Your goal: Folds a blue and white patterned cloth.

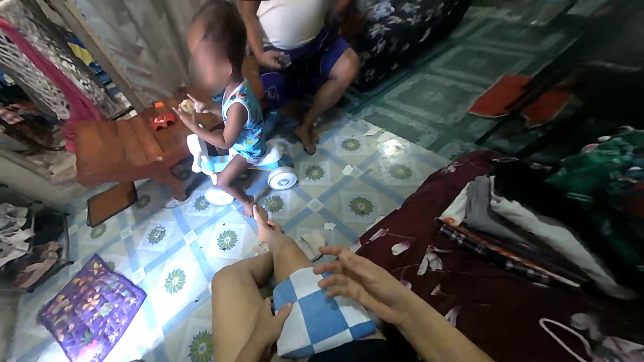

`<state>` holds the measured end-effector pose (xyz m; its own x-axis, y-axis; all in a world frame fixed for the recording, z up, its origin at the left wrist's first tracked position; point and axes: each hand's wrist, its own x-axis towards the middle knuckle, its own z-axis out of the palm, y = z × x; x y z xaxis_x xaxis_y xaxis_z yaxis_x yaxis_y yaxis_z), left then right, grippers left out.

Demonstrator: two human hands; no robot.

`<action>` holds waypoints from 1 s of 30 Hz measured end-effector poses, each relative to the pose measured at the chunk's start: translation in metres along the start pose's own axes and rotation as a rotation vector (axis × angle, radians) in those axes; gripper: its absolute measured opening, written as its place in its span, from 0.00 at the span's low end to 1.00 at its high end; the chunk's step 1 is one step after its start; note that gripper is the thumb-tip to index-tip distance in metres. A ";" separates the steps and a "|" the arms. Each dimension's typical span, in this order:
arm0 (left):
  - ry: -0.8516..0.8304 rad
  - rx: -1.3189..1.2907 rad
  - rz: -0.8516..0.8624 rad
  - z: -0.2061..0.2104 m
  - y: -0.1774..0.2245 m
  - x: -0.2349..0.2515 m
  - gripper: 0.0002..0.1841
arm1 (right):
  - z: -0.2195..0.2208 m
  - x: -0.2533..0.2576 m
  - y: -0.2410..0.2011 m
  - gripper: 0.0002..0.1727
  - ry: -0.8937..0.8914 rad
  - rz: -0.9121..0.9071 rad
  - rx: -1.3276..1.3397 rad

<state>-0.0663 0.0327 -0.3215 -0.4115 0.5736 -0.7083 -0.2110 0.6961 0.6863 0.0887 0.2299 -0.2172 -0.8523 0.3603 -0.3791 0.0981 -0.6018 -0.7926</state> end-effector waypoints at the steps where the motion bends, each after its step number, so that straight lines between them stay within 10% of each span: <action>1: -0.010 -0.030 0.003 -0.002 -0.003 0.002 0.34 | 0.000 0.003 0.007 0.29 -0.139 0.027 0.147; 6: -0.006 -0.081 0.046 -0.003 -0.010 -0.003 0.29 | -0.022 0.023 0.085 0.46 -0.220 0.268 0.327; 30: -0.018 -0.146 0.132 -0.009 -0.016 -0.008 0.23 | -0.029 0.033 0.084 0.44 -0.145 0.297 0.360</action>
<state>-0.0672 0.0134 -0.3251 -0.4287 0.6638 -0.6128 -0.2830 0.5455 0.7889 0.0834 0.2120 -0.3103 -0.8797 0.0485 -0.4730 0.1854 -0.8811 -0.4351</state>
